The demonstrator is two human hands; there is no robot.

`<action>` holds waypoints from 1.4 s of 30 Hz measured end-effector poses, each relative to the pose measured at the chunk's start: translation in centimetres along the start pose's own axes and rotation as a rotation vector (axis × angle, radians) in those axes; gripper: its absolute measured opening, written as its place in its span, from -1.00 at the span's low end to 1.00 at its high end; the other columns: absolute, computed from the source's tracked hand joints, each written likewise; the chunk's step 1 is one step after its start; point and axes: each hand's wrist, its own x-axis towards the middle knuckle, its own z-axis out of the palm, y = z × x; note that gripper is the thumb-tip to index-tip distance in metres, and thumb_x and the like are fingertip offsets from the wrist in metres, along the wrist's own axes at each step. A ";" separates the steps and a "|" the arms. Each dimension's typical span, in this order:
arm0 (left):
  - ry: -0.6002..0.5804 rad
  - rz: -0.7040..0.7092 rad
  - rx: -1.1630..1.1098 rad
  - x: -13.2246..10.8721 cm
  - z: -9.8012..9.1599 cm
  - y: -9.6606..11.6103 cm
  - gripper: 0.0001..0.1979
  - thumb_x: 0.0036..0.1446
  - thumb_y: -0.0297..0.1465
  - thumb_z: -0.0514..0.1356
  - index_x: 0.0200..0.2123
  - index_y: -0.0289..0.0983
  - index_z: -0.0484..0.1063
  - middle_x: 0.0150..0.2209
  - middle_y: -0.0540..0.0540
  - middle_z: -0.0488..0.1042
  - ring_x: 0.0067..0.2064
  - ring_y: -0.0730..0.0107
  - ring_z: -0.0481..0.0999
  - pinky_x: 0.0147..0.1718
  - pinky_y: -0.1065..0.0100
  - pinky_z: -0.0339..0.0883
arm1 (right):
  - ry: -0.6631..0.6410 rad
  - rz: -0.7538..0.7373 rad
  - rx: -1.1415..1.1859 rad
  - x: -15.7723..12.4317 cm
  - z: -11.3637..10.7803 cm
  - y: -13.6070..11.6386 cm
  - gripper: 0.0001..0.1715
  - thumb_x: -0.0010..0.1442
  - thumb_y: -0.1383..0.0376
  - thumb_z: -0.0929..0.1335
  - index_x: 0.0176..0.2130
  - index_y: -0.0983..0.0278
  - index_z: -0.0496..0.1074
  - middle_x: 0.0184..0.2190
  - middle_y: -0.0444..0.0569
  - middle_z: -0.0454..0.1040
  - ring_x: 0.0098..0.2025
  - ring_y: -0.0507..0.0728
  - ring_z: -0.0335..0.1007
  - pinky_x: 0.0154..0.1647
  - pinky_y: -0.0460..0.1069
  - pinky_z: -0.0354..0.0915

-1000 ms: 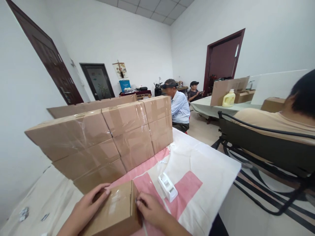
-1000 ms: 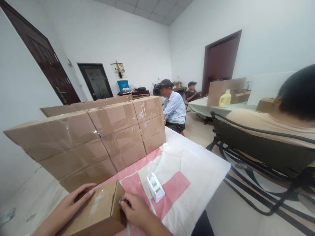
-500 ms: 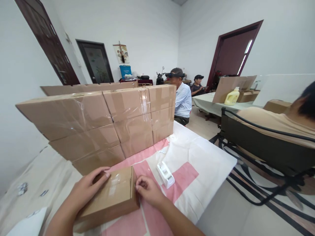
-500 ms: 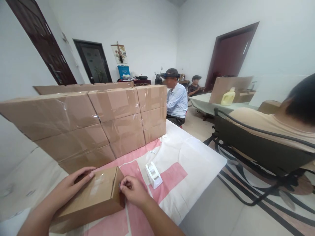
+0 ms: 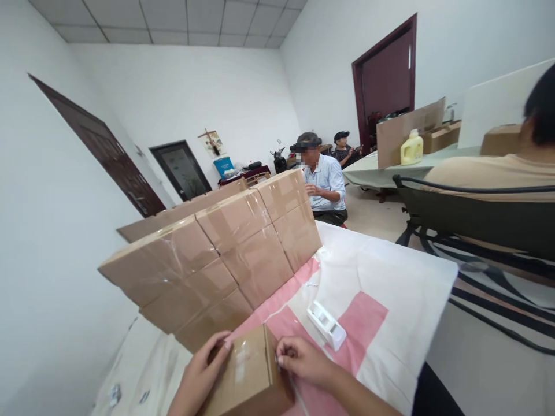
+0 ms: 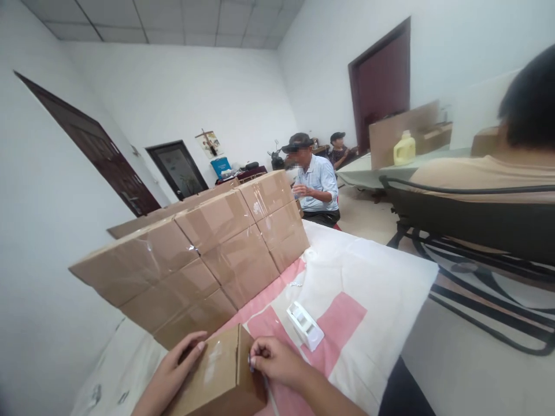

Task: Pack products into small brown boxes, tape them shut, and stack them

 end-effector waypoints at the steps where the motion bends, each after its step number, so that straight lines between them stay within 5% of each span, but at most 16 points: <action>1: -0.001 0.002 0.003 0.0 0.0 0.1 -0.43 0.17 0.09 0.07 -0.01 -0.16 0.54 0.02 -0.12 0.61 0.11 0.05 0.56 0.14 0.13 0.40 | -0.002 0.004 0.008 -0.1 0.0 -0.1 -0.70 0.08 0.13 0.46 -0.38 0.26 0.35 -0.49 -0.21 0.28 -0.46 -0.01 0.17 -0.39 -0.09 0.09; 10: 0.017 0.038 -0.020 -0.2 -0.2 1.5 -0.45 0.10 0.10 0.10 -0.10 -0.16 0.58 -0.03 -0.12 0.64 0.06 0.05 0.60 0.12 0.20 0.45 | 0.023 0.014 0.027 0.0 0.1 0.3 -0.69 0.04 0.11 0.47 -0.38 0.24 0.35 -0.49 -0.20 0.33 -0.50 -0.01 0.20 -0.42 -0.08 0.11; 29: 0.012 0.035 -0.001 0.1 -0.1 0.3 -0.47 0.15 0.08 0.10 -0.05 -0.16 0.56 0.02 -0.10 0.62 0.13 0.05 0.56 0.13 0.19 0.44 | 0.086 0.049 0.050 0.6 0.4 0.9 -0.83 -0.02 0.24 0.41 -0.45 0.27 0.36 -0.55 -0.18 0.39 -0.50 -0.01 0.24 -0.43 -0.09 0.12; 36: 0.017 0.017 -0.037 0.2 0.2 -0.3 -0.47 0.17 0.07 0.10 -0.02 -0.16 0.55 0.05 -0.08 0.61 0.15 0.05 0.54 0.16 0.20 0.41 | 0.040 0.005 0.024 0.9 0.0 1.2 -0.72 -0.04 0.15 0.48 -0.49 0.30 0.41 -0.54 -0.13 0.43 -0.46 0.03 0.32 -0.35 -0.06 0.23; 39: 0.028 0.028 -0.023 0.2 0.2 -0.4 -0.49 0.17 0.06 0.11 -0.04 -0.14 0.57 0.03 -0.05 0.62 0.14 0.06 0.55 0.14 0.22 0.42 | 0.060 -0.032 -0.047 0.7 -0.5 0.8 -0.54 0.07 -0.04 0.46 -0.44 0.31 0.45 -0.49 -0.08 0.47 -0.41 0.08 0.39 -0.28 -0.02 0.30; 42: 0.040 0.044 0.002 0.2 0.2 -0.8 -0.50 0.17 0.06 0.12 -0.04 -0.12 0.58 0.03 -0.03 0.62 0.12 0.07 0.56 0.14 0.21 0.43 | 0.091 -0.191 -0.137 0.2 -1.1 0.0 -0.22 0.01 -0.23 0.47 -0.03 0.29 0.51 -0.05 0.12 0.53 -0.01 0.27 0.46 0.07 0.12 0.33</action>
